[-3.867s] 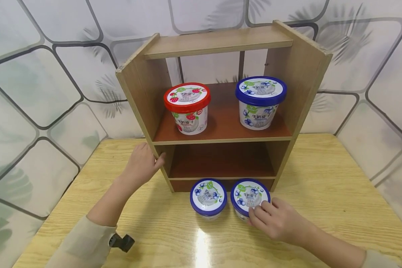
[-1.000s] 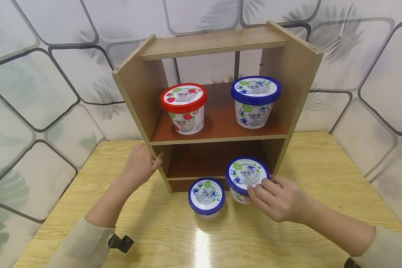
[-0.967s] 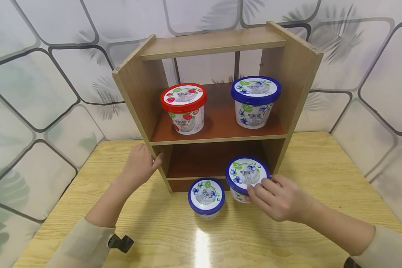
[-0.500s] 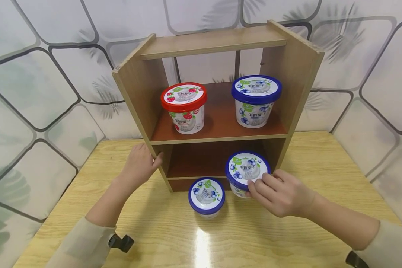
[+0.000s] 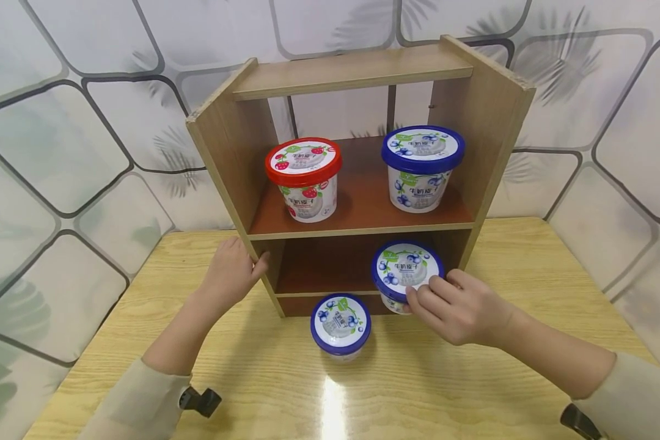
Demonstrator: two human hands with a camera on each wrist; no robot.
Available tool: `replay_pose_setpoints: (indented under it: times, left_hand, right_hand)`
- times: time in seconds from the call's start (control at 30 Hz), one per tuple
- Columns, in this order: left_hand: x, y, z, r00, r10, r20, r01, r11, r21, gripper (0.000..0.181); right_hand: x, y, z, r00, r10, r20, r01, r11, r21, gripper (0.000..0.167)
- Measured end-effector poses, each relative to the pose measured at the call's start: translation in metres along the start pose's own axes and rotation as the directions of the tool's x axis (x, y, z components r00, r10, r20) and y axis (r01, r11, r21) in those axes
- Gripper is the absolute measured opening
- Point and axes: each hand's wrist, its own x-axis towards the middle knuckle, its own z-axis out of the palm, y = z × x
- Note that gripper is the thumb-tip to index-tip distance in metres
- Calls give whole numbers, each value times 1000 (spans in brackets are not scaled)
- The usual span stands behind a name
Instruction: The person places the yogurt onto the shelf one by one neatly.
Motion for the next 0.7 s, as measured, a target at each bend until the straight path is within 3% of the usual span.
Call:
replay_pose_setpoints:
  times: [0.7]
  left_hand:
    - [-1,-2,3,998,32,-45,-31,999,18,23]
  right_hand:
    - [-13,8,12,999,14,-42,-17,997,-77,33]
